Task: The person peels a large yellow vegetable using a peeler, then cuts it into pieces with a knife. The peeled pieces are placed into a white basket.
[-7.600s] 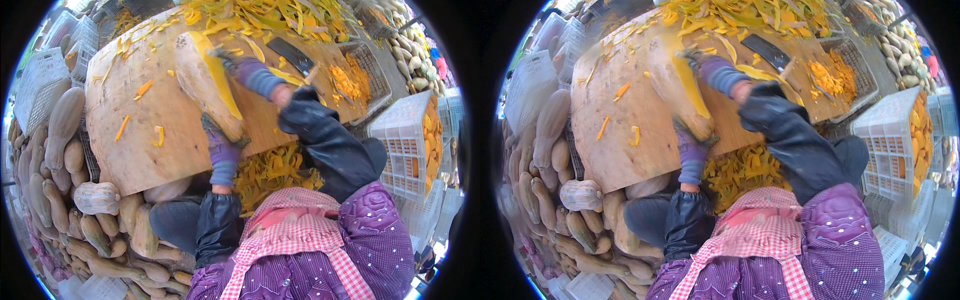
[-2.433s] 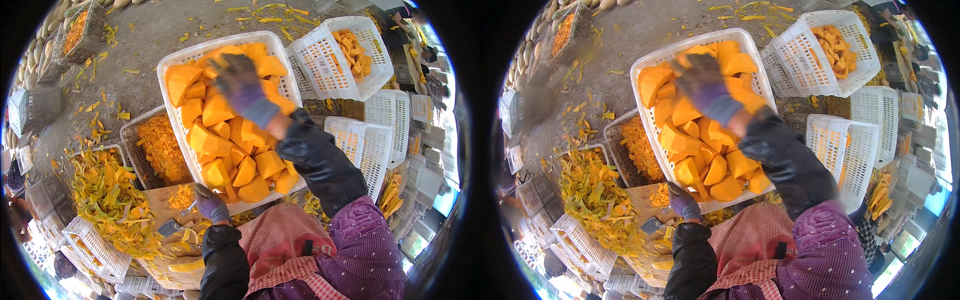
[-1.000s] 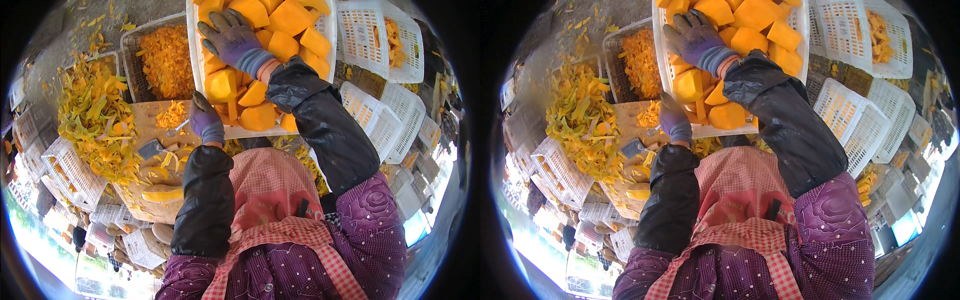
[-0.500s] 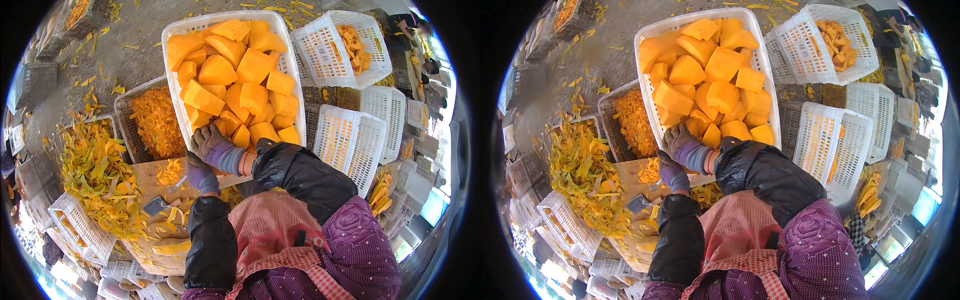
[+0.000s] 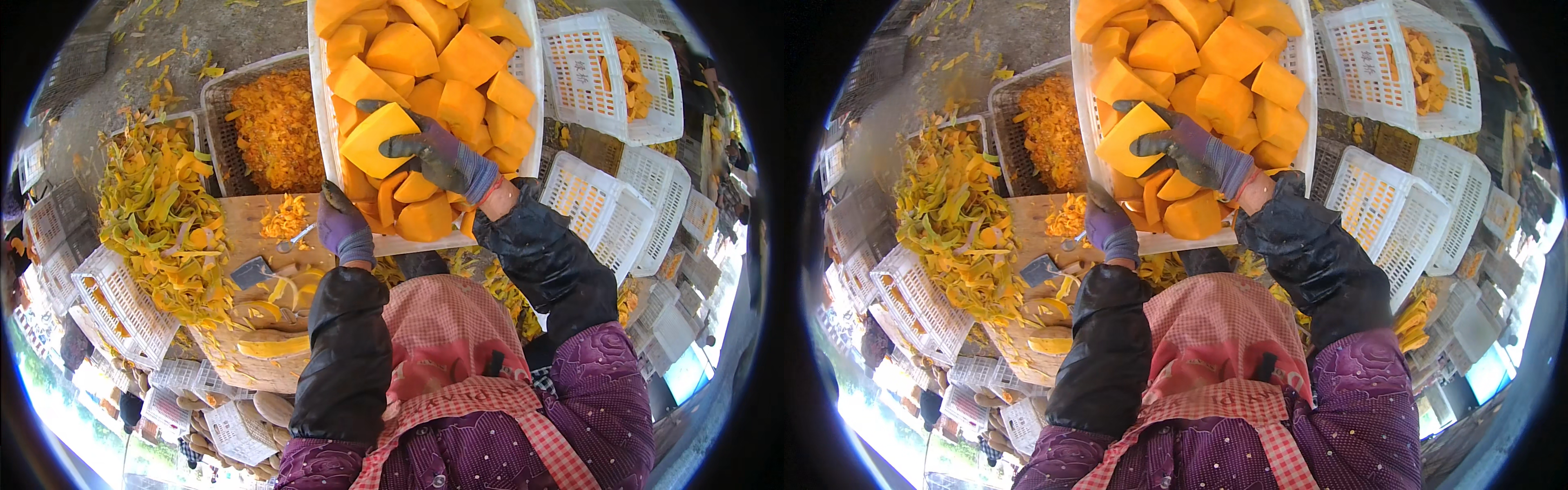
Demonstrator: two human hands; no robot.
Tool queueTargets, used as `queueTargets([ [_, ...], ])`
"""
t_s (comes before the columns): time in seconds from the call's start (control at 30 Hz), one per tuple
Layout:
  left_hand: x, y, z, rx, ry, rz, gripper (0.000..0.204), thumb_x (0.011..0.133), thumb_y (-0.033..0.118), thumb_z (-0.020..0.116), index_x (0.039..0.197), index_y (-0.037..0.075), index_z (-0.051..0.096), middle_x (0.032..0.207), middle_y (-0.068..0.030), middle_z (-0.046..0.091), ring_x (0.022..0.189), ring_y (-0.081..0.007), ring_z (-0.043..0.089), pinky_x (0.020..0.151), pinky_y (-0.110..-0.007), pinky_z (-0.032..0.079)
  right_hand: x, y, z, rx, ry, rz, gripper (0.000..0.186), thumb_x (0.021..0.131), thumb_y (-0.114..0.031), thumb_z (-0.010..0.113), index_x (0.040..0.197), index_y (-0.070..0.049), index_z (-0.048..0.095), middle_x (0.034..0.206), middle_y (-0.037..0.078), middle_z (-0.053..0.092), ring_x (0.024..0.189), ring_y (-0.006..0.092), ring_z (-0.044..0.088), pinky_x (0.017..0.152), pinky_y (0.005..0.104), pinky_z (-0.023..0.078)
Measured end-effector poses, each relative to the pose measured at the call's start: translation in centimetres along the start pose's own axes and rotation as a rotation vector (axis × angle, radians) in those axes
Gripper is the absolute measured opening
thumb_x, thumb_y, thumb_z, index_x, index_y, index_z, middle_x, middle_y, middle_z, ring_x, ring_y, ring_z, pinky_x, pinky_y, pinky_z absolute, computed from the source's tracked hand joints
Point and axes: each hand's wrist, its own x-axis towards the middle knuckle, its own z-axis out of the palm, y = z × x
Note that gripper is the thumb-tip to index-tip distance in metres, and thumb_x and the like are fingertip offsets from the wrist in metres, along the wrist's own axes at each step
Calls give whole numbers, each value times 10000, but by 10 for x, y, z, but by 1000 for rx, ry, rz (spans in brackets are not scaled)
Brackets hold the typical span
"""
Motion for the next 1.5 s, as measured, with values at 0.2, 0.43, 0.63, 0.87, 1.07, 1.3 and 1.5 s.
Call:
queueTargets([
  [0.2,0,2,-1,-17,0,18,568,1055,476,325,1222,46,657,1093,-228,693,1019,-438,639,840,-499,497,-4,2,8,-224,17,-132,557,893,-120,691,1423,-85,524,1273,39,615,1116,129,591,969,269,494],
  [0.43,0,-5,2,47,-7,-7,605,1050,506,320,1242,41,655,1127,-234,689,1047,-435,639,869,-490,499,-19,27,8,-514,260,-378,634,830,-126,738,1421,-91,510,1318,96,603,1157,213,603,989,329,494],
  [0.63,4,-1,1,-103,-27,-21,659,1049,541,288,1258,28,646,1155,-260,674,1080,-445,628,885,-487,494,-1,88,42,-1934,97,-404,570,955,-333,496,1498,-169,440,1569,176,358,1405,520,312,1144,657,203],
  [0.87,3,-2,-2,-126,-104,-88,673,1047,552,304,1281,10,626,1165,-254,679,1087,-445,634,866,-483,502,30,95,52,-1998,220,-154,465,961,-284,504,1416,-191,524,1433,162,478,1288,440,459,971,606,400],
  [1.07,27,-35,-15,-344,-342,0,701,1031,584,388,1303,-25,603,1162,-275,677,1096,-410,645,891,-459,497,17,33,74,-2000,21,47,541,826,-314,682,1350,-216,590,1306,123,561,1181,371,541,884,505,469],
  [1.3,-59,-92,-79,-1384,-586,-189,527,1056,427,475,1412,38,498,1280,-97,628,1128,-216,581,987,-338,483,-88,54,128,-1398,279,-19,657,725,-412,802,1324,-230,604,1258,147,589,1183,377,559,1033,473,432],
  [1.5,-132,-178,-155,-1816,-879,-345,561,1045,406,462,1462,32,448,1352,-138,595,1260,-244,556,1085,-392,446,-159,205,223,-1432,-8,-249,798,857,-509,678,1539,-220,379,1434,239,457,1287,456,475,1084,563,390],
])
